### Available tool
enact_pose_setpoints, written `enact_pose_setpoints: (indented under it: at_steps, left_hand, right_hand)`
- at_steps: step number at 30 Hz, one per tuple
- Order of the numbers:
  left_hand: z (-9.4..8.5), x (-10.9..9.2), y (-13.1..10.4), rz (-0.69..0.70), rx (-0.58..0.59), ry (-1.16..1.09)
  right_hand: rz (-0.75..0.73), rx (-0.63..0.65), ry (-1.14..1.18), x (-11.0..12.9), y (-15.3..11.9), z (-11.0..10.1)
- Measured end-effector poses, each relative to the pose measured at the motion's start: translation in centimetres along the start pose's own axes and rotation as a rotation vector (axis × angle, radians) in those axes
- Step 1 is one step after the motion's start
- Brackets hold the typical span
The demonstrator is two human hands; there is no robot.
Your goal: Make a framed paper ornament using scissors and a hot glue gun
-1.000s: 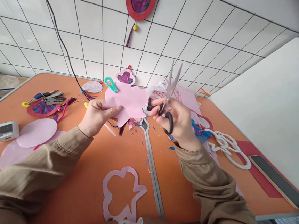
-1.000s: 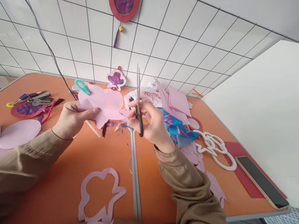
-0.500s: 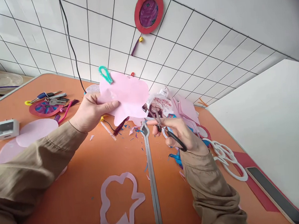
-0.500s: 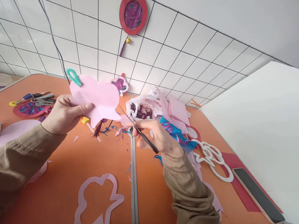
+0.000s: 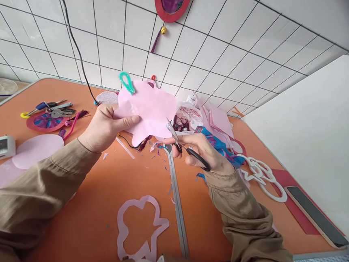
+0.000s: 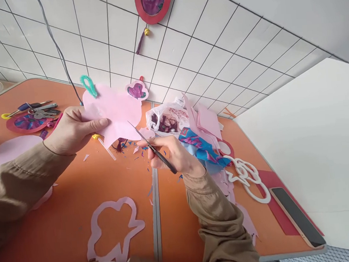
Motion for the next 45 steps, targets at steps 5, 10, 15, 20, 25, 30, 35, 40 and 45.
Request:
enact_pose_setpoints:
  at_steps: [5,10,15,20,25,30,35,40,45]
  left_hand:
    - [-0.2,0.4,0.1,-0.037,-0.016,-0.024]
    - [-0.4,0.9,0.2,-0.063,-0.002,-0.044]
    - [-0.1,0.7,0.1,-0.051,-0.005,-0.047]
    - [-0.2,0.3,0.1,-0.005,-0.008,0.008]
    - [-0.6,0.1,0.0,0.061,-0.021,0.093]
    - [-0.5,-0.2,-0.1,0.113,-0.009,0.072]
    - [-0.1,-0.5,-0.2,0.117,0.048,0.004]
    - [-0.3,-0.4,-0.3,0.122,0.025,0.026]
    - [-0.5,-0.1,-0.2,0.096,-0.044,0.071]
  right_hand:
    - [-0.071,-0.044,-0.001,0.0,0.0,-0.5]
    - [-0.089,0.01,0.049,0.0,0.2,-0.2]
    - [-0.112,0.096,0.092,0.1,0.4,0.2]
    - [-0.116,0.117,0.14,0.3,0.3,0.5]
    - [-0.064,0.076,0.16,0.1,0.1,0.5]
    - [-0.083,0.072,0.134,0.2,0.1,0.5]
    - [-0.084,0.029,0.118,0.4,0.2,0.4]
    - [-0.041,-0.015,0.152,0.2,0.2,0.4]
    - [-0.023,-0.024,0.131,0.3,0.3,0.4]
Point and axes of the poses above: each hand's wrist, its own y-axis towards the middle knuckle, its own z-axis out of the palm, x = y × z, the point moved 4 cm from there along y, towards the middle knuckle, and after that the axes turned 6 degrees about -y, right-handed, at the moved point
